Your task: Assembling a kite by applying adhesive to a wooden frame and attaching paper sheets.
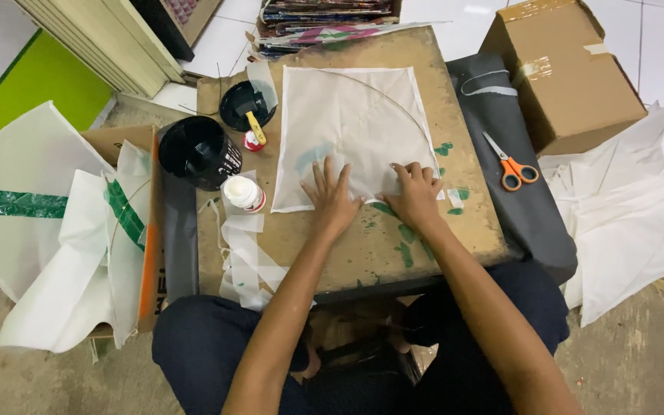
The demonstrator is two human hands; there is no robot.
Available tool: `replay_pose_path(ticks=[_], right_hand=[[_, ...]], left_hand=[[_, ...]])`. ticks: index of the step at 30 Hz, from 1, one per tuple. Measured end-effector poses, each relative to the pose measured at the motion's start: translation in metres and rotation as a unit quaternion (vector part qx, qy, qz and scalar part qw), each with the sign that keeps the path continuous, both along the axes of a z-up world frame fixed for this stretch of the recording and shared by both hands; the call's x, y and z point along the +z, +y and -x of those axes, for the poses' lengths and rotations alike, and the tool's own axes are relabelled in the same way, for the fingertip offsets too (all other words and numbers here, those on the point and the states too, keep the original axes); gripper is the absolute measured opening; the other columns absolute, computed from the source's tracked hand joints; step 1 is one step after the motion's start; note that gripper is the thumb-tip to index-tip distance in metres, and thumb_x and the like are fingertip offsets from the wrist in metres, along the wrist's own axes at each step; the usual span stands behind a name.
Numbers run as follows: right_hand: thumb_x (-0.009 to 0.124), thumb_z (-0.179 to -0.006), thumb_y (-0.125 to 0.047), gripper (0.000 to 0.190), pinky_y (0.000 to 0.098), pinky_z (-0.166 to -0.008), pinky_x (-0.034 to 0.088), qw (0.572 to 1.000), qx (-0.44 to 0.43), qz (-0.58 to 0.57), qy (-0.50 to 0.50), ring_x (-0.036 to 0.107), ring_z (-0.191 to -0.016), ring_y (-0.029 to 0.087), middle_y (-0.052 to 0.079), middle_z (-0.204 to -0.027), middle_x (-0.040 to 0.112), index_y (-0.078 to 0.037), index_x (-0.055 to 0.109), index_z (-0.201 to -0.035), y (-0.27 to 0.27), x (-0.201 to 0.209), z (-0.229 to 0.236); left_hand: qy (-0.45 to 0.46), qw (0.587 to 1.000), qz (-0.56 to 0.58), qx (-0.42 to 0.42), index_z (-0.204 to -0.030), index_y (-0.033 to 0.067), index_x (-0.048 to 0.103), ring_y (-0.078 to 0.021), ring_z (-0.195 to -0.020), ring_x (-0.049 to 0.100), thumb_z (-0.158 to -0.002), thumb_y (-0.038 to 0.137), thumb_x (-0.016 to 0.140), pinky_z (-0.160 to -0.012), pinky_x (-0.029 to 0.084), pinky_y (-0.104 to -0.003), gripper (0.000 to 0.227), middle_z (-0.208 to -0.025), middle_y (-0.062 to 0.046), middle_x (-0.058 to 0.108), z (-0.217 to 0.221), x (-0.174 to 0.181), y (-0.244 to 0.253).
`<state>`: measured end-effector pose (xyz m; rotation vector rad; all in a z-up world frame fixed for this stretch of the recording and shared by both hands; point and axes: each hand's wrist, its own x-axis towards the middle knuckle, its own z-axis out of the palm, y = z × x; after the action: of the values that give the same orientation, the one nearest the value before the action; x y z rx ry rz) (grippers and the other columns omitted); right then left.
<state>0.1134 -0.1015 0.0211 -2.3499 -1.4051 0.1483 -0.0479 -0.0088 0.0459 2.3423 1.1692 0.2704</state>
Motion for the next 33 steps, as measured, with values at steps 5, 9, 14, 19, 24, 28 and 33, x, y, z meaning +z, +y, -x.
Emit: replay_pose_path(ticks=[5, 9, 14, 19, 24, 28, 33], right_hand=[[0.079, -0.087, -0.032, 0.060, 0.0524, -0.100, 0.036, 0.999, -0.001, -0.027, 0.032, 0.046, -0.118, 0.030, 0.007, -0.125, 0.052, -0.019, 0.057, -0.141, 0.000, -0.008, -0.005], [0.071, -0.094, -0.034, 0.053, 0.0602, -0.105, 0.038, 0.995, -0.058, -0.056, 0.067, 0.045, -0.129, 0.040, 0.015, -0.137, 0.048, -0.014, 0.056, -0.141, -0.005, 0.000, -0.023], [0.073, -0.091, -0.033, 0.062, 0.0597, -0.100, 0.046, 0.986, -0.117, -0.046, 0.114, 0.053, -0.124, 0.046, 0.020, -0.136, 0.049, -0.011, 0.052, -0.145, -0.021, 0.017, -0.033], [0.077, -0.088, -0.029, 0.067, 0.0581, -0.093, 0.054, 0.977, -0.150, -0.053, 0.141, 0.059, -0.118, 0.049, 0.024, -0.129, 0.050, -0.005, 0.050, -0.145, -0.020, -0.007, -0.058], [0.079, -0.086, -0.032, 0.082, 0.0539, -0.086, 0.056, 0.950, -0.173, -0.050, 0.257, 0.070, -0.107, 0.038, 0.018, -0.107, 0.068, -0.009, 0.039, -0.154, -0.023, -0.008, -0.069], [0.074, -0.088, -0.025, 0.076, 0.0598, -0.085, 0.055, 0.930, -0.163, -0.074, 0.320, 0.067, -0.109, 0.045, 0.028, -0.111, 0.068, -0.004, 0.040, -0.153, -0.029, 0.050, -0.039], [0.067, -0.096, -0.016, 0.069, 0.0308, -0.054, 0.052, 0.859, 0.007, -0.294, 0.418, 0.064, -0.067, 0.022, 0.016, -0.085, 0.066, 0.000, 0.033, -0.154, -0.014, 0.079, -0.026]], left_hand=[[-0.048, 0.999, 0.011, -0.021, -0.154, 0.0132, 0.040, -0.0443, -0.156, 0.007, -0.097, 0.034, 0.066, -0.116, -0.002, -0.078, 0.066, -0.168, -0.023, 0.015, -0.001, -0.007, 0.004], [-0.025, 0.996, 0.023, -0.077, -0.153, 0.0160, 0.043, -0.0367, -0.157, 0.015, -0.101, 0.051, 0.055, -0.121, 0.001, -0.071, 0.063, -0.168, -0.019, 0.023, 0.011, -0.015, 0.003], [0.021, 0.994, 0.026, -0.109, -0.157, 0.0153, 0.038, -0.0337, -0.157, 0.016, -0.102, 0.050, 0.054, -0.124, 0.004, -0.066, 0.068, -0.168, -0.018, 0.023, 0.021, -0.016, -0.005], [0.017, 0.993, 0.026, -0.115, -0.158, 0.0149, 0.035, -0.0358, -0.157, 0.017, -0.101, 0.050, 0.055, -0.123, 0.005, -0.067, 0.070, -0.167, -0.020, 0.024, 0.025, -0.009, -0.010], [0.013, 0.990, -0.006, -0.137, -0.156, 0.0144, 0.038, -0.0379, -0.155, 0.022, -0.096, 0.052, 0.063, -0.122, 0.008, -0.070, 0.075, -0.165, -0.020, 0.029, 0.034, -0.017, -0.008], [0.007, 0.991, -0.004, -0.134, -0.156, 0.0143, 0.038, -0.0371, -0.155, 0.022, -0.095, 0.055, 0.061, -0.120, 0.004, -0.072, 0.077, -0.165, -0.020, 0.030, 0.041, -0.009, -0.014], [-0.098, 0.988, -0.075, -0.094, -0.150, 0.0146, 0.047, -0.0283, -0.147, 0.040, -0.101, 0.017, 0.061, -0.119, 0.015, -0.070, 0.051, -0.157, -0.012, 0.047, 0.045, -0.020, -0.012]])
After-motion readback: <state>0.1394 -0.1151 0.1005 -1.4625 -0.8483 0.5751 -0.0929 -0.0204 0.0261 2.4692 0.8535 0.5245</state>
